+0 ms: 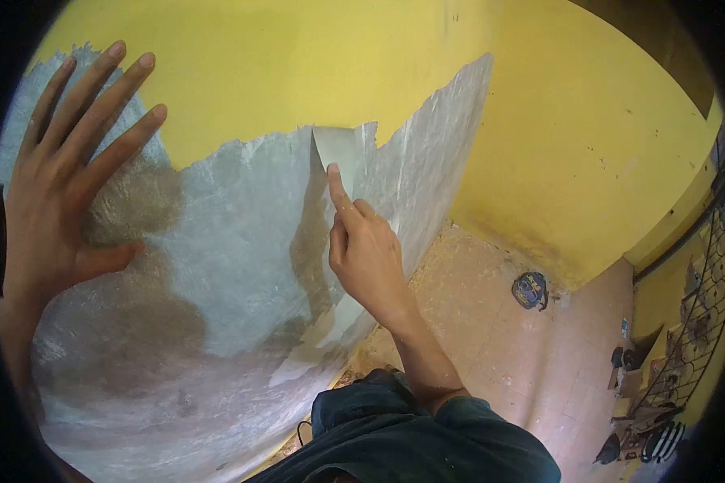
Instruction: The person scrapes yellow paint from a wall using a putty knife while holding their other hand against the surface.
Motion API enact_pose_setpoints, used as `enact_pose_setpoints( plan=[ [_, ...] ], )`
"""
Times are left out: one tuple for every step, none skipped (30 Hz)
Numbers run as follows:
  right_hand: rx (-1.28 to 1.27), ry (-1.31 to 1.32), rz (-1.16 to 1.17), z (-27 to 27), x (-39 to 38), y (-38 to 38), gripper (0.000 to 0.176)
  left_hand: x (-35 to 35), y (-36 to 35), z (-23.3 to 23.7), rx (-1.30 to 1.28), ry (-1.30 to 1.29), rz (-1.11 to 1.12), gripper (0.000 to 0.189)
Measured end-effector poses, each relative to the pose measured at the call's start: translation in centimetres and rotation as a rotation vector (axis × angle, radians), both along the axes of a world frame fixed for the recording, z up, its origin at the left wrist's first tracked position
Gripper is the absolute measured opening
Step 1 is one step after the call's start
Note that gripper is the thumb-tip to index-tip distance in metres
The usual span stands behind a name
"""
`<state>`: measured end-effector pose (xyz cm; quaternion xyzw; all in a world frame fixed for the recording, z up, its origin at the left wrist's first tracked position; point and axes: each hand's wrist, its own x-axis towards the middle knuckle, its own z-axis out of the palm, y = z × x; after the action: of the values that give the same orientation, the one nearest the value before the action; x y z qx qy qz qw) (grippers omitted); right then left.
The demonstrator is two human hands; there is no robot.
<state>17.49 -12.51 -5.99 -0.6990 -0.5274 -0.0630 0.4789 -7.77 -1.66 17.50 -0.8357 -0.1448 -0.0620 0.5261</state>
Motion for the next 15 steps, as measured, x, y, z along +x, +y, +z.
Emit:
enact_pose_setpoints(
  plan=[
    [0.001,-0.005,0.002,0.2,0.2,0.0,0.071,-0.1,0.0,-0.1,-0.007,-0.011,0.014,0.124],
    [0.018,-0.004,0.011,0.4,0.4,0.0,0.071,-0.1,0.0,-0.2,-0.003,-0.013,0.017,0.124],
    [0.034,0.005,0.018,0.4,0.4,0.1,0.071,-0.1,0.1,-0.3,0.004,-0.012,0.009,0.120],
    [0.038,0.009,0.018,0.3,0.4,0.5,0.071,0.0,0.2,-0.2,0.012,-0.012,-0.002,0.117],
    [0.062,-0.024,-0.005,0.2,0.6,1.1,0.071,-0.1,0.5,-0.2,0.011,-0.011,-0.005,0.117],
    [0.081,-0.058,-0.030,0.2,0.7,1.2,0.071,-0.2,1.0,-0.2,0.018,-0.005,-0.050,0.113],
    [0.075,-0.057,-0.034,-0.1,0.4,0.7,0.071,-0.3,1.2,-0.2,0.025,0.003,-0.095,0.110],
    [0.048,-0.029,-0.012,-0.4,-0.1,0.1,0.071,-0.3,1.0,-0.1,0.025,0.000,-0.095,0.110],
    [0.026,-0.007,0.013,-0.5,-0.2,0.0,0.071,-0.2,0.7,0.0,0.036,0.008,-0.078,0.110],
    [0.030,-0.014,0.019,-0.1,0.1,0.3,0.071,-0.2,0.5,0.1,0.046,0.017,-0.059,0.110],
    [0.048,-0.010,0.011,0.3,0.3,0.6,0.071,-0.2,0.5,0.0,0.047,0.018,-0.057,0.110],
    [0.067,-0.003,0.000,0.5,0.4,0.8,0.071,-0.2,0.5,-0.1,0.047,0.015,-0.059,0.112],
    [0.068,-0.001,-0.002,0.3,0.4,0.9,0.071,-0.1,0.5,-0.1,0.046,0.009,-0.061,0.113],
    [0.067,-0.031,-0.016,0.0,0.3,0.9,0.071,-0.1,0.6,-0.1,0.043,0.012,-0.063,0.113],
    [0.066,-0.061,-0.030,-0.2,0.2,0.8,0.071,-0.1,0.6,-0.1,0.036,0.012,-0.061,0.114]
  ],
)
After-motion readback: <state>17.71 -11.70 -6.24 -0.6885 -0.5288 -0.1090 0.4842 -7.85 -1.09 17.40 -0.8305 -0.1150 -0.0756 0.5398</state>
